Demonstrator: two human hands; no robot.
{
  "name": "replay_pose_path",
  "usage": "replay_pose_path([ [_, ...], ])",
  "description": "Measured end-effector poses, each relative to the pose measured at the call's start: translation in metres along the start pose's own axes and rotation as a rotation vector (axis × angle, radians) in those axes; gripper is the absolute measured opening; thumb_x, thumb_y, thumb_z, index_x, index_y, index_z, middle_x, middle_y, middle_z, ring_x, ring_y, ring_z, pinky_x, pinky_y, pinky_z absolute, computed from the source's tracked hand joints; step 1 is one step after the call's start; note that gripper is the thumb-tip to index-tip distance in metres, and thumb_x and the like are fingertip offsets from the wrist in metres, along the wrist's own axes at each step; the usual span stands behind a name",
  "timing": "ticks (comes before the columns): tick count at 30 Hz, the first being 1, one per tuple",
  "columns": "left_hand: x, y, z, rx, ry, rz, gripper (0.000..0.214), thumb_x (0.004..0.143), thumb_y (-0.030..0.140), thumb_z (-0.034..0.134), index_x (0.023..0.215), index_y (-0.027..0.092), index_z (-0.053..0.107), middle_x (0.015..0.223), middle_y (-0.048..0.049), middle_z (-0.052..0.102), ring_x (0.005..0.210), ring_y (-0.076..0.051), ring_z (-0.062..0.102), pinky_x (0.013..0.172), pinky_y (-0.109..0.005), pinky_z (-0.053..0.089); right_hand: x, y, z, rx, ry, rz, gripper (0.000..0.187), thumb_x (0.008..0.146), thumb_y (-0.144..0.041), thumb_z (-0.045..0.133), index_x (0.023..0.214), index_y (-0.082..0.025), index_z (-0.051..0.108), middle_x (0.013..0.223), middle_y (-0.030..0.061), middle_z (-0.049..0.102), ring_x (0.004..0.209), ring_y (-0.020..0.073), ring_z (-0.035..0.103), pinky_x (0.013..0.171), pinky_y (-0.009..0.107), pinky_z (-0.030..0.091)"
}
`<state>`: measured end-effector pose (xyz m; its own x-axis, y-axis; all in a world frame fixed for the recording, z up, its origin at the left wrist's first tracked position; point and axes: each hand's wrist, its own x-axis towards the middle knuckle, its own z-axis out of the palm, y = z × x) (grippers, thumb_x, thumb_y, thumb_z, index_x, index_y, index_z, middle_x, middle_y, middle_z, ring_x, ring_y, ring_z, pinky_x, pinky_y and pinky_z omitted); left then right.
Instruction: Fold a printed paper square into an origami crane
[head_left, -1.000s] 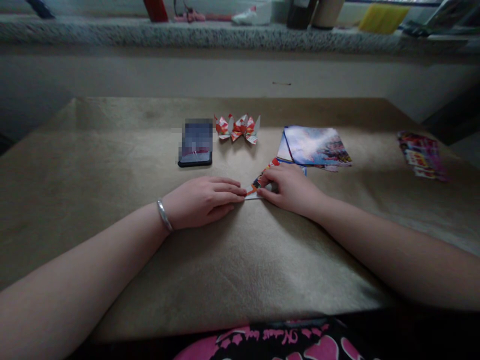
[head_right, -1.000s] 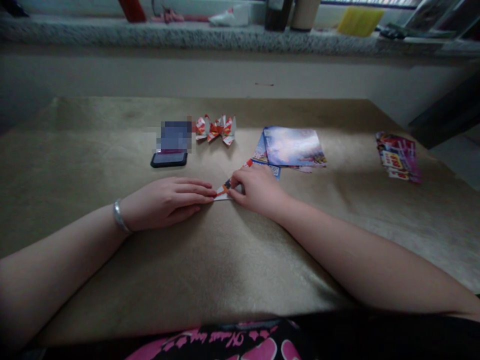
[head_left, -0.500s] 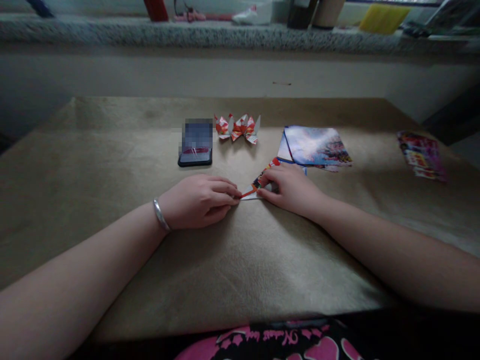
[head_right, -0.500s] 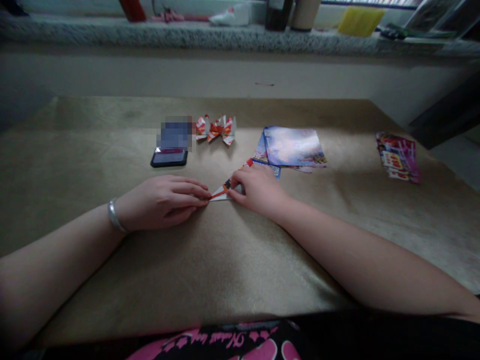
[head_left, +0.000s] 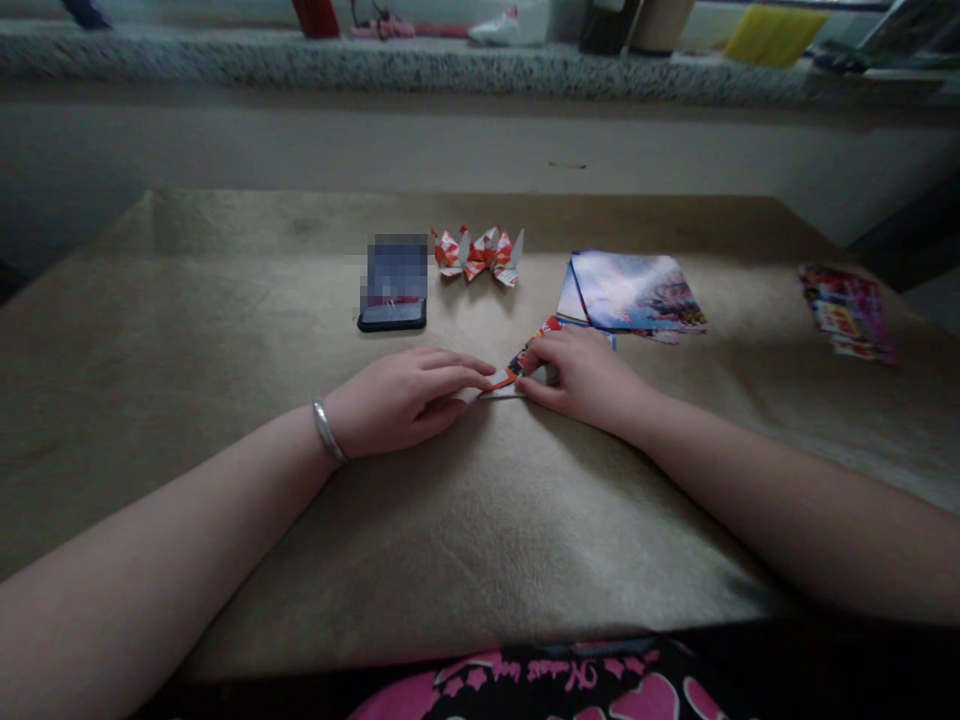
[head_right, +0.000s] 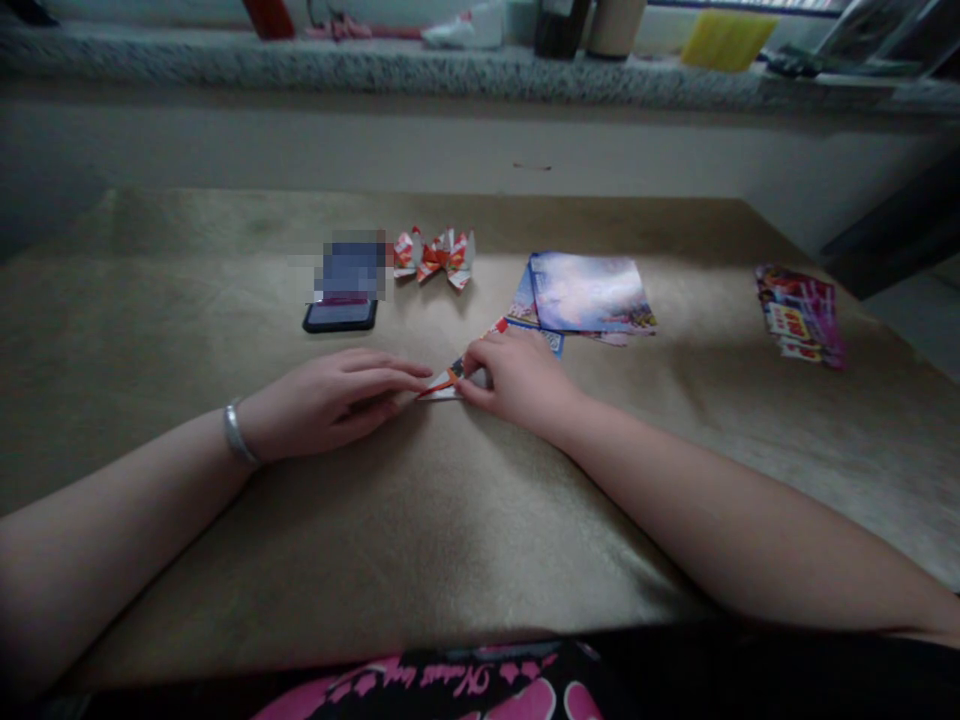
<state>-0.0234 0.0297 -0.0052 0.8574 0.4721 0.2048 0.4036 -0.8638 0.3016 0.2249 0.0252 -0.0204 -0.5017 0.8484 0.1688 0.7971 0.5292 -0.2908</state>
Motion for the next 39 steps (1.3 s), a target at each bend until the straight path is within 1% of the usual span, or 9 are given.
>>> replay_pose_path([
  [3, 0.002, 0.005, 0.003, 0.121, -0.006, 0.071, 0.037, 0.092, 0.023, 0.048, 0.127, 0.019, 0.057, 0.122, -0.007, 0.065, 0.104, -0.021, 0.058, 0.091, -0.036, 0.051, 0.001, -0.001, -0.001, -0.009, 0.006, -0.007, 0.019, 0.084, -0.038, 0.059, 0.082, -0.019, 0.063, 0.088, 0.0069, 0.069, 0.086, 0.0219, 0.059, 0.076, 0.033, 0.034],
  [9, 0.004, 0.009, 0.003, 0.188, 0.004, 0.073, 0.031, 0.091, 0.021, 0.05, 0.118, 0.019, 0.064, 0.119, -0.0054, 0.067, 0.101, -0.02, 0.058, 0.088, -0.034, 0.053, 0.002, -0.002, -0.002, 0.017, 0.01, -0.012, 0.017, 0.084, -0.036, 0.06, 0.081, -0.019, 0.063, 0.088, 0.0068, 0.069, 0.085, 0.0219, 0.058, 0.076, 0.033, 0.034],
  [13, 0.005, 0.011, 0.002, 0.222, -0.008, 0.087, 0.031, 0.09, 0.018, 0.05, 0.118, 0.016, 0.063, 0.119, -0.006, 0.067, 0.103, -0.022, 0.059, 0.088, -0.035, 0.054, 0.001, 0.0, -0.001, 0.05, 0.04, -0.011, 0.017, 0.083, -0.034, 0.062, 0.089, -0.019, 0.064, 0.091, 0.0064, 0.069, 0.088, 0.0225, 0.058, 0.077, 0.033, 0.036],
  [20, 0.006, 0.014, 0.002, 0.261, 0.012, 0.109, 0.028, 0.089, 0.017, 0.049, 0.114, 0.015, 0.063, 0.117, -0.0056, 0.068, 0.103, -0.022, 0.059, 0.088, -0.036, 0.054, -0.001, 0.004, -0.001, 0.043, 0.097, -0.141, 0.011, 0.087, -0.028, 0.059, 0.087, -0.02, 0.066, 0.095, 0.0063, 0.067, 0.089, 0.0203, 0.057, 0.079, 0.033, 0.037],
  [27, 0.007, 0.014, 0.002, 0.279, -0.005, 0.095, 0.028, 0.091, 0.021, 0.05, 0.115, 0.016, 0.062, 0.116, -0.0065, 0.067, 0.103, -0.023, 0.059, 0.088, -0.036, 0.053, -0.002, 0.009, -0.004, 0.11, 0.068, -0.216, 0.018, 0.083, -0.038, 0.067, 0.088, -0.022, 0.07, 0.096, 0.006, 0.067, 0.093, 0.0212, 0.058, 0.085, 0.035, 0.038],
  [30, 0.007, 0.015, 0.003, 0.291, 0.0, 0.091, 0.031, 0.091, 0.021, 0.05, 0.119, 0.017, 0.06, 0.115, -0.0079, 0.067, 0.103, -0.022, 0.058, 0.088, -0.036, 0.052, -0.005, 0.008, -0.006, 0.061, 0.094, -0.256, 0.016, 0.085, -0.039, 0.065, 0.089, -0.024, 0.072, 0.098, 0.0045, 0.069, 0.097, 0.0216, 0.057, 0.089, 0.038, 0.037],
  [33, 0.007, 0.016, 0.005, 0.307, 0.019, 0.086, 0.033, 0.09, 0.023, 0.05, 0.122, 0.018, 0.059, 0.115, -0.0079, 0.066, 0.103, -0.022, 0.057, 0.09, -0.036, 0.052, -0.007, 0.005, -0.008, -0.044, 0.157, -0.324, 0.018, 0.087, -0.041, 0.061, 0.087, -0.027, 0.072, 0.102, 0.0023, 0.07, 0.102, 0.0226, 0.055, 0.1, 0.044, 0.031],
  [35, 0.007, 0.016, 0.006, 0.313, 0.024, 0.083, 0.033, 0.091, 0.022, 0.05, 0.122, 0.017, 0.059, 0.114, -0.0074, 0.066, 0.103, -0.022, 0.057, 0.09, -0.036, 0.052, -0.008, 0.002, -0.009, -0.102, 0.172, -0.382, 0.019, 0.091, -0.038, 0.056, 0.089, -0.028, 0.072, 0.104, 0.001, 0.07, 0.104, 0.0227, 0.053, 0.103, 0.045, 0.028],
  [39, 0.007, 0.016, 0.007, 0.315, 0.011, 0.089, 0.036, 0.091, 0.022, 0.05, 0.125, 0.016, 0.057, 0.115, -0.0076, 0.065, 0.103, -0.023, 0.057, 0.089, -0.037, 0.052, -0.008, 0.0, -0.009, -0.132, 0.111, -0.429, 0.026, 0.095, -0.031, 0.047, 0.096, -0.024, 0.071, 0.095, 0.004, 0.071, 0.094, 0.0217, 0.054, 0.086, 0.038, 0.039],
])
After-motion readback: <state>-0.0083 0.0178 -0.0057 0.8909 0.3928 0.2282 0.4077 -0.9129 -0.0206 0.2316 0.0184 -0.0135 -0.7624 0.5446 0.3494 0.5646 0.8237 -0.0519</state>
